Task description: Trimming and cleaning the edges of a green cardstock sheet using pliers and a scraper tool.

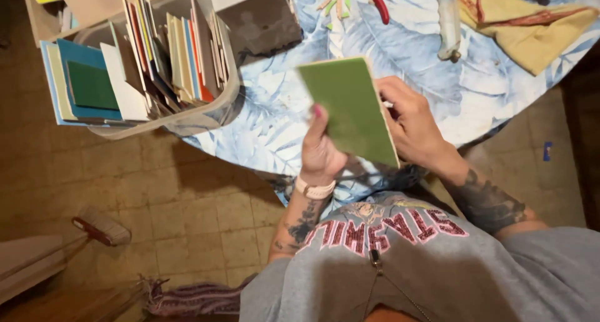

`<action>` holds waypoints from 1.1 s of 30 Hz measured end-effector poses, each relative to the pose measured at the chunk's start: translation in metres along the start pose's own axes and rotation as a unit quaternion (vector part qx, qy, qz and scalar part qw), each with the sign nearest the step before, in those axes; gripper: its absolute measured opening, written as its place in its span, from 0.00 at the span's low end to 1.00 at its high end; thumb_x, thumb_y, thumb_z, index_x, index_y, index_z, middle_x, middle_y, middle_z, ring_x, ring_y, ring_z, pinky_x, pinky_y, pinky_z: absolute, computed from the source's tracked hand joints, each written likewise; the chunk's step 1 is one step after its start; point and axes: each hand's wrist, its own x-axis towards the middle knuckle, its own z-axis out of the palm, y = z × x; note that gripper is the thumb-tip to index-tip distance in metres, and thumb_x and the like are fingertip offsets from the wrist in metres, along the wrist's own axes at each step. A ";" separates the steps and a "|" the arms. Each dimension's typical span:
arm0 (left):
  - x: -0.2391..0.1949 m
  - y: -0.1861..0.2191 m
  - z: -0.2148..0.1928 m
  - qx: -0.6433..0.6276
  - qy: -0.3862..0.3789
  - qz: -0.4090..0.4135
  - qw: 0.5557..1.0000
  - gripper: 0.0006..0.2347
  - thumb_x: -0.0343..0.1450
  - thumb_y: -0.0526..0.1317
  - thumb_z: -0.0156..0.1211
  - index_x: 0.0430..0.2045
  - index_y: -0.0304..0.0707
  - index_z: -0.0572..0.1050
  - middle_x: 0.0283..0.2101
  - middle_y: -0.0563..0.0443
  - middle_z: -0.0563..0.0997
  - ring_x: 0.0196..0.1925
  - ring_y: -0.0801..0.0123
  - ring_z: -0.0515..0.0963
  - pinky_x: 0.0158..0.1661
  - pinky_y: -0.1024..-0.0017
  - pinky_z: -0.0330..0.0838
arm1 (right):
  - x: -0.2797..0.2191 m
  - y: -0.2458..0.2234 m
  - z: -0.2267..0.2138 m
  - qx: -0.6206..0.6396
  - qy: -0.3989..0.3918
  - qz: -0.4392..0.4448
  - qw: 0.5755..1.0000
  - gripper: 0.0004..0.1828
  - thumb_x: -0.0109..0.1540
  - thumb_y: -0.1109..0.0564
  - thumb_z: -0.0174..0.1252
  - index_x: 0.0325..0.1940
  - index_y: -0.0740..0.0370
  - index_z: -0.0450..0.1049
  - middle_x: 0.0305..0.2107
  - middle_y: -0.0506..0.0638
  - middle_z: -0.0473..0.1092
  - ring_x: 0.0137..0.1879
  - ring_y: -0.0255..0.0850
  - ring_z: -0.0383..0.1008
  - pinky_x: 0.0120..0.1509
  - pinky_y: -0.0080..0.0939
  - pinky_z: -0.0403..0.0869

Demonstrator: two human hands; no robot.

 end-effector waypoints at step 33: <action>0.020 0.006 0.053 0.215 0.278 0.168 0.921 0.10 0.62 0.37 0.57 0.33 0.39 0.66 0.28 0.54 0.71 0.28 0.73 0.71 0.31 0.79 0.66 | 0.024 -0.054 -0.014 -0.307 -0.041 -0.282 0.908 0.17 0.50 0.45 0.58 0.36 0.55 0.68 0.34 0.48 0.65 0.50 0.49 0.61 0.46 0.47 0.52</action>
